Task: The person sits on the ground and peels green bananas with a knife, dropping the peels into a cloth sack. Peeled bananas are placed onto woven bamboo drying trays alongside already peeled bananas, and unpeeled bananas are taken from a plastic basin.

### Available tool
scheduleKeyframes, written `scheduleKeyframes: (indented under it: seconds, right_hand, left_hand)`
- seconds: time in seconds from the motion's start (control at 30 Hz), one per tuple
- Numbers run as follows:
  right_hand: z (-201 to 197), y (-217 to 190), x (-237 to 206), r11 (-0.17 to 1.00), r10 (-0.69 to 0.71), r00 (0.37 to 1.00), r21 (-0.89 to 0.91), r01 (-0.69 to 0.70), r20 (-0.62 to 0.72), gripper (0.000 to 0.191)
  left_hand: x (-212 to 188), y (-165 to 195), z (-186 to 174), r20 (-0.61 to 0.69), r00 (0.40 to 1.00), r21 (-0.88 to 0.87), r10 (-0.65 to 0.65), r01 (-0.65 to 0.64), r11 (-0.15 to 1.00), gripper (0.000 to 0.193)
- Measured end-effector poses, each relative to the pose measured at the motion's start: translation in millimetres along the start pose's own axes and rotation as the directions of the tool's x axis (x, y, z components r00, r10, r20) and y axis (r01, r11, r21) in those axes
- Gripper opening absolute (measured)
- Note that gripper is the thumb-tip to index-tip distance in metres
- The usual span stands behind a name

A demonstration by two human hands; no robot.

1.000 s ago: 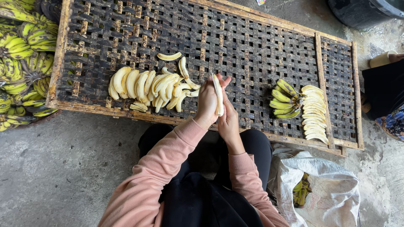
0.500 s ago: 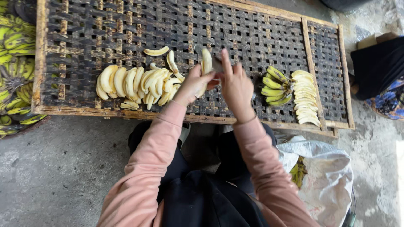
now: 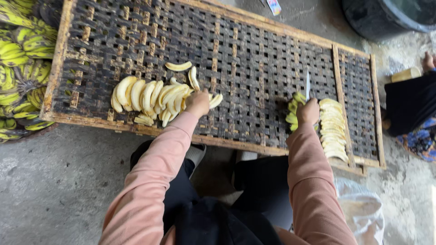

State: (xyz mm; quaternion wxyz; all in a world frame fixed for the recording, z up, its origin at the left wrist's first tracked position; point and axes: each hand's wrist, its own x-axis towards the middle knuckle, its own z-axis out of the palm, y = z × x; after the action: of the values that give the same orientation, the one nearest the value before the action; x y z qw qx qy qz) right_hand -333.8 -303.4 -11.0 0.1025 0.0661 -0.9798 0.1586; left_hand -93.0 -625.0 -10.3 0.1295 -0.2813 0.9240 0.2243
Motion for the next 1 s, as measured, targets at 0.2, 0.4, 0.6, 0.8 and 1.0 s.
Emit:
scheduleKeyframes:
  seconds: [0.2, 0.4, 0.6, 0.8, 1.0]
  right_hand:
    - [21.9, -17.1, 33.2, 0.99, -0.136, 0.99, -0.04, 0.137, 0.031, 0.046]
    - [31.3, -10.0, 34.6, 0.982, -0.168, 0.981, -0.074, 0.175, 0.093, 0.043]
    - [20.0, 11.1, 18.6, 0.933, 0.053, 0.96, 0.356, 0.05, -0.274, 0.037]
    - [-22.3, 46.1, 22.8, -0.36, 0.424, 0.87, 0.928, -0.095, 0.253, 0.039]
    - [-72.5, -8.1, 17.3, -0.021, -0.154, 0.974, 0.985, -0.17, 0.165, 0.037]
  left_hand:
    - [19.5, 16.2, -25.1, -0.21, 0.978, 0.091, -0.002, 0.022, 0.996, 0.077]
    - [33.9, 11.5, -24.0, -0.357, 0.933, -0.02, 0.053, -0.064, 0.998, 0.063]
    - [17.3, 14.8, -24.0, -0.546, 0.825, -0.096, 0.146, -0.235, 0.967, 0.054]
    - [-7.4, 21.5, -29.7, -0.526, 0.833, -0.2, 0.168, -0.314, 0.928, 0.043]
    - [-29.7, 47.6, -21.1, -0.652, 0.686, -0.325, 0.323, -0.638, 0.698, 0.055]
